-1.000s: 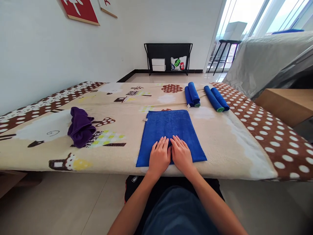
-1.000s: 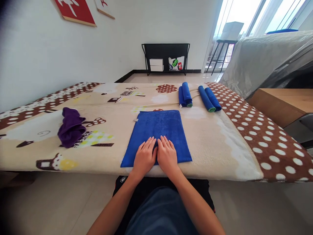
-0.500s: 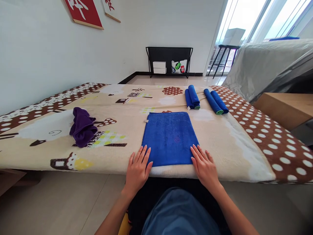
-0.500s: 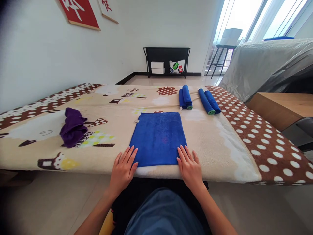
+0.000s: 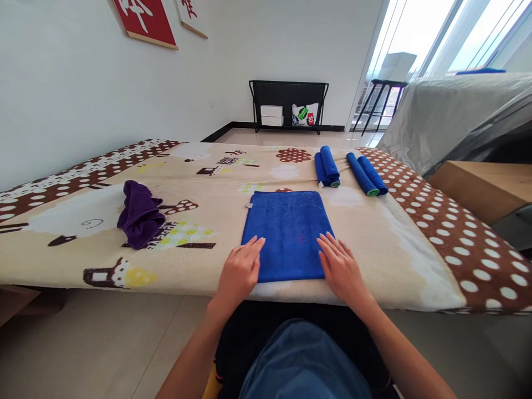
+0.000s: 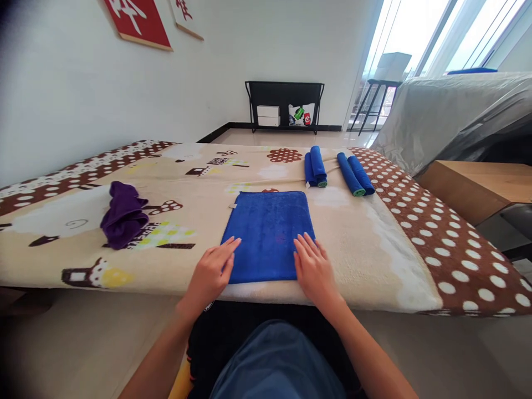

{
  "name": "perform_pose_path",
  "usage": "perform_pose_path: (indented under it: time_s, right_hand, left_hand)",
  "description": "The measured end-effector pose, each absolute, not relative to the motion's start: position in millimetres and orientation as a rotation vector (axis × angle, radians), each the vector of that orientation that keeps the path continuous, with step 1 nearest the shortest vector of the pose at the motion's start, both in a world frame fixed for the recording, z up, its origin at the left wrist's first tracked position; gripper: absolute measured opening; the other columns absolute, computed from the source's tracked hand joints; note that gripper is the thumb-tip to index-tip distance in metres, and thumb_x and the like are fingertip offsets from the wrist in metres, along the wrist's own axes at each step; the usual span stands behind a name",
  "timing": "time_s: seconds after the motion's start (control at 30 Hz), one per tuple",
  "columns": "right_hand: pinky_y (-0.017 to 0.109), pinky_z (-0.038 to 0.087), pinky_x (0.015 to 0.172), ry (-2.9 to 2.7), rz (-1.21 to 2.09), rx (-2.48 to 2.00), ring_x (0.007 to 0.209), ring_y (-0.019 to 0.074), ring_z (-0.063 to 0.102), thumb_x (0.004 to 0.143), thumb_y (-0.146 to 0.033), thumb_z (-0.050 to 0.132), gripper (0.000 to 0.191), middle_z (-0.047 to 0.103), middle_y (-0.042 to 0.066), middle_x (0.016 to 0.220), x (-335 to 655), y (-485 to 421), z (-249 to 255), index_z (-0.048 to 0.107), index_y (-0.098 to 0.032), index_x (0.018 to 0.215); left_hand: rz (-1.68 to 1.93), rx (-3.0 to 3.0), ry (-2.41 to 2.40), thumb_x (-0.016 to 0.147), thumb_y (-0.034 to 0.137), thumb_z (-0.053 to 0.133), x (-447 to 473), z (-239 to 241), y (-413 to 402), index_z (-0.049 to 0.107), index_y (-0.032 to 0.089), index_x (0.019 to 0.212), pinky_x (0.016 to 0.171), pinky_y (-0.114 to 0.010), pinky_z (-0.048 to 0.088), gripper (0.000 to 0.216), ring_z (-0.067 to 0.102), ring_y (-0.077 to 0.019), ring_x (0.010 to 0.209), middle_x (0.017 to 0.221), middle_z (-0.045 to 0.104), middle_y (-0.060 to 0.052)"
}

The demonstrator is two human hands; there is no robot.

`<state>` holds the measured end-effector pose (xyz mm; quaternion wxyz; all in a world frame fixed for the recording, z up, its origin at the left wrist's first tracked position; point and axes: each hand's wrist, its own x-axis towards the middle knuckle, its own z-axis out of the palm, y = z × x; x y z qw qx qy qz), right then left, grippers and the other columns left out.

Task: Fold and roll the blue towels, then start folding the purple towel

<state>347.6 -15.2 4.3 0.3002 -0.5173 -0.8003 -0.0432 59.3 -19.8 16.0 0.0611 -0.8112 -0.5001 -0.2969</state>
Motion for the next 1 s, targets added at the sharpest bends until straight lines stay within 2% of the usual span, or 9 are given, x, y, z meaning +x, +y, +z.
perform_pose_path:
  time_s: [0.1, 0.23, 0.43, 0.5, 0.6, 0.7, 0.87, 1.0]
  right_hand:
    - [0.040, 0.033, 0.118, -2.221, 0.055, -1.288, 0.142, 0.0200, 0.042, 0.100, -0.017, 0.032, 0.047, 0.051, 0.007, 0.148, 304, 6, 10, 0.053, -0.017, 0.142]
    - [0.038, 0.034, 0.118, -2.203, 0.207, -1.365, 0.142, 0.0202, 0.042, 0.099, -0.016, 0.031, 0.049, 0.049, 0.011, 0.149, 267, 27, -2, 0.052, -0.012, 0.143]
    - [0.046, 0.030, 0.119, -2.146, 0.161, -1.483, 0.142, 0.0224, 0.042, 0.101, -0.028, 0.040, 0.044, 0.050, 0.008, 0.149, 300, 31, -17, 0.053, -0.019, 0.142]
    - [0.046, 0.030, 0.119, -2.102, 0.124, -1.549, 0.142, 0.0220, 0.041, 0.102, -0.031, 0.038, 0.044, 0.049, 0.008, 0.149, 326, 29, -20, 0.053, -0.019, 0.142]
    - [0.046, 0.030, 0.119, -2.100, 0.091, -1.605, 0.144, 0.0216, 0.038, 0.104, -0.033, 0.034, 0.046, 0.046, 0.007, 0.151, 360, 24, -25, 0.050, -0.018, 0.145]
    - [0.049, 0.029, 0.119, -2.170, 0.099, -1.649, 0.144, 0.0219, 0.038, 0.104, -0.034, 0.033, 0.047, 0.047, 0.007, 0.151, 378, 25, -20, 0.050, -0.020, 0.145]
    - [0.046, 0.027, 0.121, -2.330, 0.132, -1.560, 0.146, 0.0225, 0.034, 0.102, -0.032, 0.035, 0.047, 0.046, 0.009, 0.151, 353, 56, 10, 0.052, -0.017, 0.143]
    - [0.040, 0.026, 0.122, -2.544, 0.277, -1.288, 0.148, 0.0189, 0.030, 0.100, -0.029, 0.039, 0.048, 0.039, 0.007, 0.156, 302, 99, 19, 0.048, -0.018, 0.147]
  left_hand:
    - [-0.762, -2.520, -1.601, 0.090, 0.005, 0.036, 112, 17, 4, 0.049, 0.016, 0.145, 0.110, -0.041, 0.042, 0.057, 0.046, -0.0223, 0.140, 0.149, 0.051, -0.011]
    - [-0.674, -2.453, -1.828, 0.095, 0.012, 0.035, 149, 5, 23, 0.045, 0.008, 0.147, 0.114, -0.045, 0.038, 0.053, 0.041, -0.0258, 0.144, 0.154, 0.043, -0.018]
    - [-0.574, -2.410, -1.848, 0.102, 0.036, 0.037, 120, -3, 17, 0.050, 0.021, 0.145, 0.117, -0.050, 0.032, 0.047, 0.040, -0.0258, 0.144, 0.154, 0.044, -0.011]
    - [-0.578, -2.321, -1.883, 0.102, 0.044, 0.038, 98, -6, 8, 0.048, 0.024, 0.147, 0.117, -0.053, 0.030, 0.050, 0.040, -0.0274, 0.144, 0.155, 0.043, -0.010]
    - [-0.567, -2.266, -1.903, 0.102, 0.047, 0.037, 61, -10, -7, 0.042, 0.025, 0.151, 0.118, -0.055, 0.027, 0.054, 0.037, -0.0281, 0.145, 0.157, 0.039, -0.010]
    - [-0.436, -2.401, -1.886, 0.103, 0.049, 0.033, 33, -4, -13, 0.037, 0.026, 0.153, 0.119, -0.053, 0.027, 0.056, 0.034, -0.0255, 0.147, 0.159, 0.036, -0.008]
    - [-0.163, -2.620, -1.845, 0.100, 0.050, 0.035, 38, 24, 30, 0.046, 0.020, 0.148, 0.118, -0.049, 0.030, 0.057, 0.035, -0.0263, 0.147, 0.158, 0.038, -0.011]
    - [-0.173, -2.847, -1.633, 0.101, 0.040, 0.030, 81, 27, 97, 0.029, 0.017, 0.156, 0.121, -0.037, 0.026, 0.059, 0.025, -0.0176, 0.151, 0.163, 0.026, -0.007]
